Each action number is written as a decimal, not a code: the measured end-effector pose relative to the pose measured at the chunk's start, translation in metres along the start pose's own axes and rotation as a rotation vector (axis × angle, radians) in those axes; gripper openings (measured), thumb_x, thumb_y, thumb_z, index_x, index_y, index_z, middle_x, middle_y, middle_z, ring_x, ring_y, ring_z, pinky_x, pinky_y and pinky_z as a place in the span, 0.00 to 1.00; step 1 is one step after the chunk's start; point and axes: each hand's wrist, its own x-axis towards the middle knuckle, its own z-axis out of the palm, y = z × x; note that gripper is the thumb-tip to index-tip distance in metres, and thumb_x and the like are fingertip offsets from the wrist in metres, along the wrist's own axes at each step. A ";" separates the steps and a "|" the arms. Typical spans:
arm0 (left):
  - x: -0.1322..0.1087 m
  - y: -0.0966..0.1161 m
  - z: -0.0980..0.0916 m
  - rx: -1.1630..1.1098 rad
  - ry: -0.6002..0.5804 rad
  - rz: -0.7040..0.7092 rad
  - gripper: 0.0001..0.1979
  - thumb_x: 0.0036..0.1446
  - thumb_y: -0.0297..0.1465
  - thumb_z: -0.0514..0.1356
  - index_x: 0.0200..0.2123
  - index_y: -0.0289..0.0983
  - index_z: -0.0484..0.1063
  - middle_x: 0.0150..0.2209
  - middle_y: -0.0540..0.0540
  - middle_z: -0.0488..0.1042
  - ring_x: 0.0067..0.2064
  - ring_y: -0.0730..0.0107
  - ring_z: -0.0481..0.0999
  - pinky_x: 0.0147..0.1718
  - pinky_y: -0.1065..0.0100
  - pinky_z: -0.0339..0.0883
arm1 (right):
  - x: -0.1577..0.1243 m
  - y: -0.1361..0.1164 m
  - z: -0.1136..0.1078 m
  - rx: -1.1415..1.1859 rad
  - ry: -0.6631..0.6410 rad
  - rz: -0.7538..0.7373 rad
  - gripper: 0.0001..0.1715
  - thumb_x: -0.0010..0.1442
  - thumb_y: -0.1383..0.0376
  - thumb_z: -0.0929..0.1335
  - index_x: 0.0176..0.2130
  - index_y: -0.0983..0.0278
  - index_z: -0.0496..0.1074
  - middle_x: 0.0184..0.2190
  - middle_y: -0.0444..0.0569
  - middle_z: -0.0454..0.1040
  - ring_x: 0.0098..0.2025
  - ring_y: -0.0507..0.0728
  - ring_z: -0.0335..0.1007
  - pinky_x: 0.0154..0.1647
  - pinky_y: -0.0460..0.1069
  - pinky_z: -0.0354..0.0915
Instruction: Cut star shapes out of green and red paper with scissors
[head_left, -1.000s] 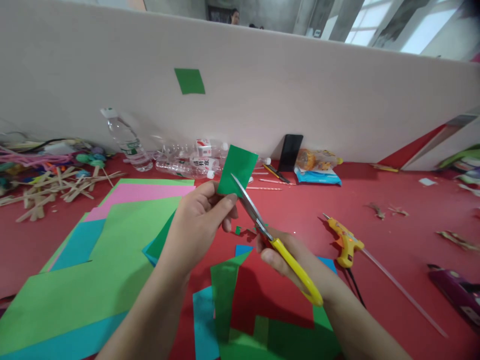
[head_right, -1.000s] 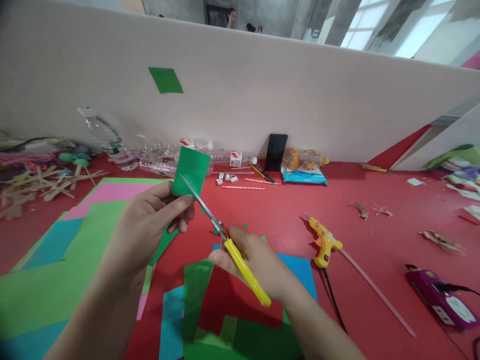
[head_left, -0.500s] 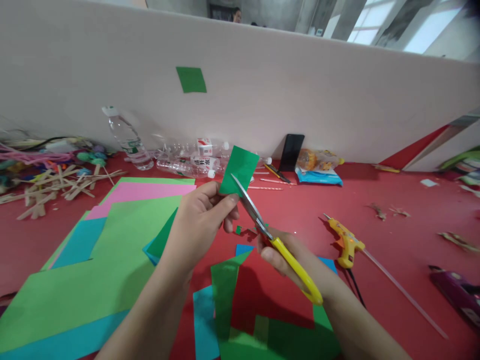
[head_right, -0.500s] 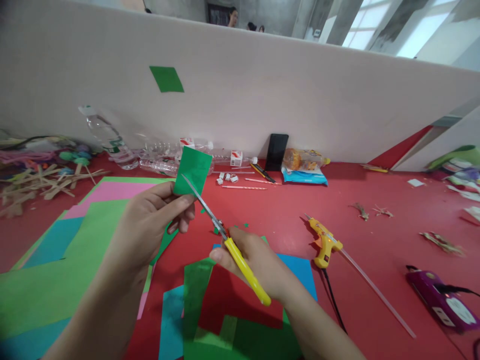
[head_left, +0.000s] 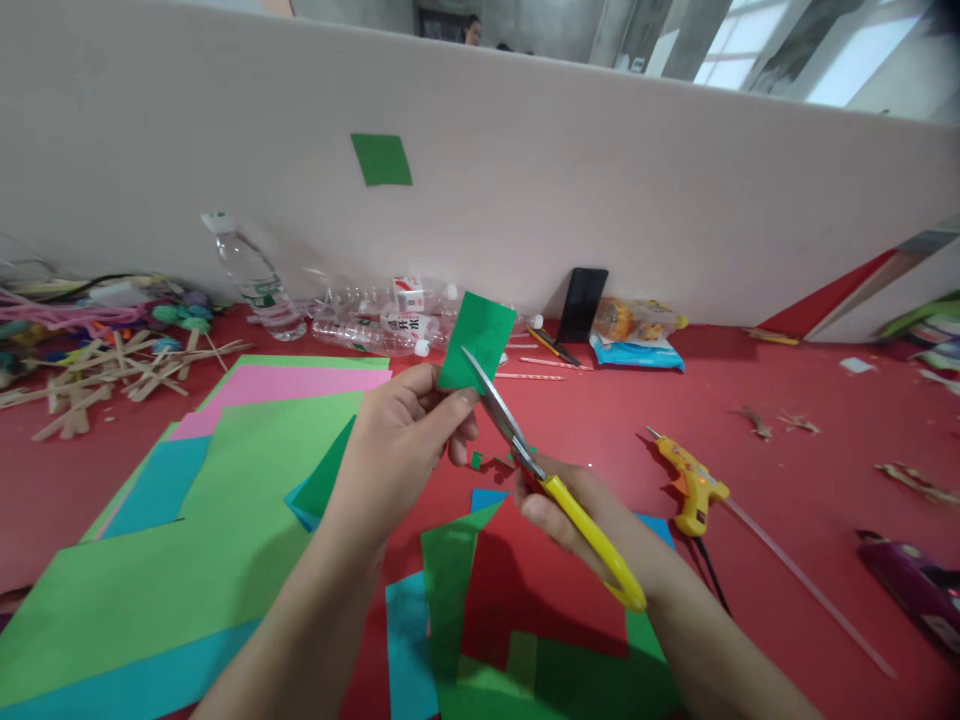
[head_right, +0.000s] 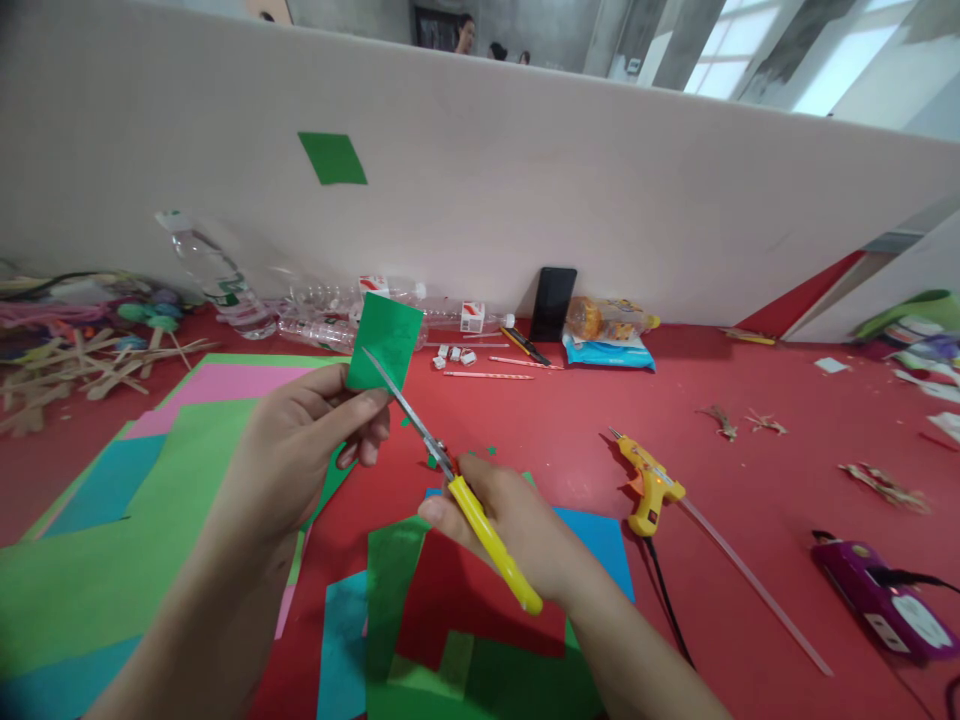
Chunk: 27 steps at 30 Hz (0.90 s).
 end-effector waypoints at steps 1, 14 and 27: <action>0.000 0.000 0.000 0.000 0.003 -0.001 0.07 0.56 0.26 0.62 0.26 0.37 0.73 0.19 0.53 0.74 0.17 0.78 0.70 0.18 0.75 0.63 | 0.000 0.000 0.000 -0.001 0.001 -0.001 0.42 0.60 0.26 0.60 0.34 0.61 0.62 0.28 0.41 0.60 0.28 0.53 0.51 0.28 0.49 0.52; 0.000 -0.001 -0.001 -0.006 -0.015 0.000 0.06 0.56 0.27 0.63 0.26 0.37 0.73 0.20 0.53 0.74 0.18 0.78 0.71 0.19 0.75 0.64 | -0.001 -0.003 0.000 0.026 0.004 0.002 0.41 0.60 0.25 0.60 0.32 0.60 0.59 0.27 0.41 0.58 0.28 0.53 0.50 0.27 0.49 0.51; 0.000 -0.002 -0.002 0.010 -0.014 0.001 0.06 0.56 0.27 0.63 0.26 0.37 0.73 0.19 0.53 0.74 0.18 0.77 0.71 0.19 0.74 0.63 | -0.002 -0.002 -0.001 0.008 0.010 0.001 0.40 0.62 0.27 0.60 0.31 0.60 0.59 0.26 0.40 0.56 0.28 0.53 0.49 0.27 0.49 0.50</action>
